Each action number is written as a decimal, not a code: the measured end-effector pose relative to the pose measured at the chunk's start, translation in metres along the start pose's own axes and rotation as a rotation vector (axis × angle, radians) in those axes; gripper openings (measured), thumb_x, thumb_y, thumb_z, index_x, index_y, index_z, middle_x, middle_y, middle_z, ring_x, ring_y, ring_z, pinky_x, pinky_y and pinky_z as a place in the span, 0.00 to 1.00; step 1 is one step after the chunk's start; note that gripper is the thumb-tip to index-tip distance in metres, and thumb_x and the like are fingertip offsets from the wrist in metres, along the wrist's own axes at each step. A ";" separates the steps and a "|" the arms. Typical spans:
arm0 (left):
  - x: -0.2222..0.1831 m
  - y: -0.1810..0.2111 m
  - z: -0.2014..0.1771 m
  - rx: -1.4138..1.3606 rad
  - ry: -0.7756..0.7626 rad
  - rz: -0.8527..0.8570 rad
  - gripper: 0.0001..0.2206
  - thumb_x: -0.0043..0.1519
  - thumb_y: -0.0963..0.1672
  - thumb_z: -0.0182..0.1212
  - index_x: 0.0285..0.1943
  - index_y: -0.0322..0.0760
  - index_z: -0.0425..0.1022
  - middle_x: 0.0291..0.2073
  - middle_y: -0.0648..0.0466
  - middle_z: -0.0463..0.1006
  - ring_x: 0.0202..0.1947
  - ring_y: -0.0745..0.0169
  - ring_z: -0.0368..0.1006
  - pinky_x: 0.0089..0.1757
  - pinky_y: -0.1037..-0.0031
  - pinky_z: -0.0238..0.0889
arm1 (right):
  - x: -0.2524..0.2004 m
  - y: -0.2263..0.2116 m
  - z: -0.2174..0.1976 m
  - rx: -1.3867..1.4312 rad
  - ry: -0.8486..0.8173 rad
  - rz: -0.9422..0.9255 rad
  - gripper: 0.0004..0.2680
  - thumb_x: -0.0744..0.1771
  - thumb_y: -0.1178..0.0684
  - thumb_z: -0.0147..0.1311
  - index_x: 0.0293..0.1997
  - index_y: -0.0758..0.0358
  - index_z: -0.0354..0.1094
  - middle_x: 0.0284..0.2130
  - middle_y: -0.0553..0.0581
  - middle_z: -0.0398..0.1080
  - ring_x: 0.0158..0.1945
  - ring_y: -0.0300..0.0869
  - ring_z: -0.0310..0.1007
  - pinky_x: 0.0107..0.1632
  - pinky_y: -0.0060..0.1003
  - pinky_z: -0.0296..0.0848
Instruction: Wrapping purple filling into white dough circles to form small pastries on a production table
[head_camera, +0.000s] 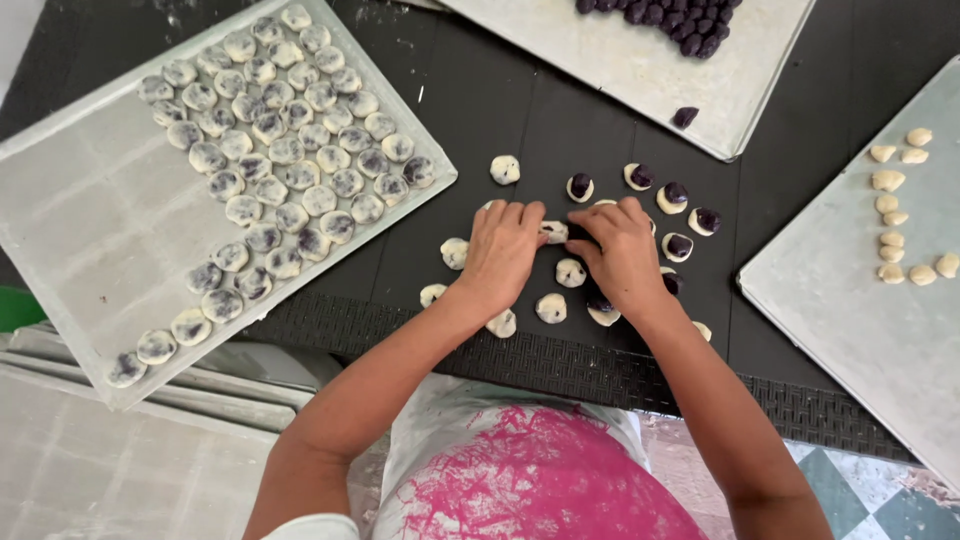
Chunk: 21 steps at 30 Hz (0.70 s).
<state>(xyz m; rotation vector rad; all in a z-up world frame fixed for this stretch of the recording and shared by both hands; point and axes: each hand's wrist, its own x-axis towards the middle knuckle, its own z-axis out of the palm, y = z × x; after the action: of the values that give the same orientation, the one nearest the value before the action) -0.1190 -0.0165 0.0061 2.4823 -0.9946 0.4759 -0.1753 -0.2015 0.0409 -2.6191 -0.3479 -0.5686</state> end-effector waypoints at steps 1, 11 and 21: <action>-0.003 0.003 0.002 -0.002 -0.002 -0.004 0.17 0.55 0.49 0.62 0.49 0.39 0.66 0.30 0.53 0.69 0.36 0.52 0.67 0.38 0.63 0.61 | -0.003 0.000 0.008 0.001 -0.005 0.000 0.11 0.59 0.53 0.68 0.40 0.60 0.74 0.33 0.54 0.71 0.39 0.47 0.65 0.43 0.40 0.68; -0.002 0.015 0.001 -0.025 0.166 0.096 0.08 0.59 0.39 0.57 0.47 0.34 0.70 0.34 0.50 0.69 0.35 0.54 0.65 0.35 0.68 0.57 | 0.009 -0.007 0.019 0.267 0.077 0.145 0.06 0.61 0.56 0.67 0.37 0.59 0.74 0.26 0.51 0.70 0.33 0.45 0.70 0.38 0.37 0.71; 0.017 -0.010 -0.071 -0.226 0.117 -0.181 0.24 0.60 0.39 0.51 0.68 0.33 0.58 0.55 0.43 0.68 0.42 0.39 0.68 0.36 0.56 0.58 | 0.075 -0.013 0.020 -0.327 -0.157 -0.102 0.24 0.69 0.33 0.37 0.71 0.52 0.53 0.64 0.58 0.58 0.66 0.57 0.50 0.59 0.57 0.52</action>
<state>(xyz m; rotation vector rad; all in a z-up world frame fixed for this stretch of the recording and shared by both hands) -0.1109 0.0161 0.0722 2.2867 -0.7275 0.4202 -0.1070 -0.1698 0.0623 -2.9848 -0.4745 -0.4887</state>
